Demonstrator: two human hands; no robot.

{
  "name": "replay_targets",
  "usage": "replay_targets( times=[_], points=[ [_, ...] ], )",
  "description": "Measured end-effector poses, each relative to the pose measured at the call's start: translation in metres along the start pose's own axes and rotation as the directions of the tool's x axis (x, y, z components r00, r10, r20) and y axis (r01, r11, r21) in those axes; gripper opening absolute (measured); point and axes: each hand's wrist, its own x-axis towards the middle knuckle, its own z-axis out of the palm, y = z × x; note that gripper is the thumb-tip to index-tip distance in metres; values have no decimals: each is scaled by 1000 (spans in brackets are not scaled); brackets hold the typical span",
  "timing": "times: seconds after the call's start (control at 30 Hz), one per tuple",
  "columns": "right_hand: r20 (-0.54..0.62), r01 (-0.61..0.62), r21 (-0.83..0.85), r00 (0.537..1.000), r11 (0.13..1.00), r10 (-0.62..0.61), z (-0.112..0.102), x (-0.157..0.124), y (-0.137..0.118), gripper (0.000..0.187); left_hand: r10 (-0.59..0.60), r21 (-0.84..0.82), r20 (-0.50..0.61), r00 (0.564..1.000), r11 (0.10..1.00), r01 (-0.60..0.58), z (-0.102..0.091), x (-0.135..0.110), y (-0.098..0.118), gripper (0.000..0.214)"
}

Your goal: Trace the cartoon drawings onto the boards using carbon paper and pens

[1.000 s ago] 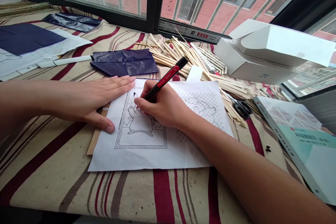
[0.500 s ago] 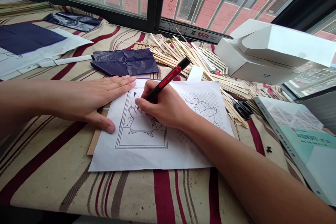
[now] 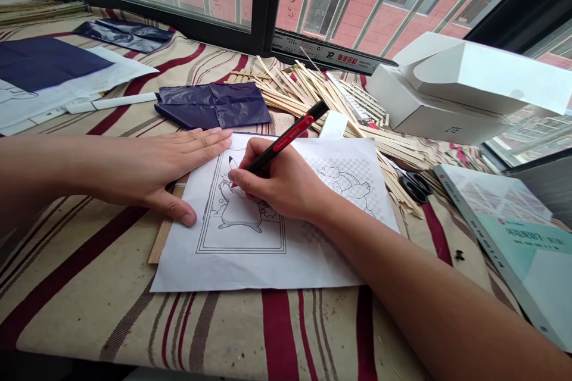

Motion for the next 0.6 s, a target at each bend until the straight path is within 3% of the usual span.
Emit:
replay_targets(
  times=[0.6],
  points=[
    [-12, -4, -36, 1000, 999, 3, 1, 1, -1, 31, 26, -12, -28, 999, 1000, -26, 2, -1, -3, 133]
  ],
)
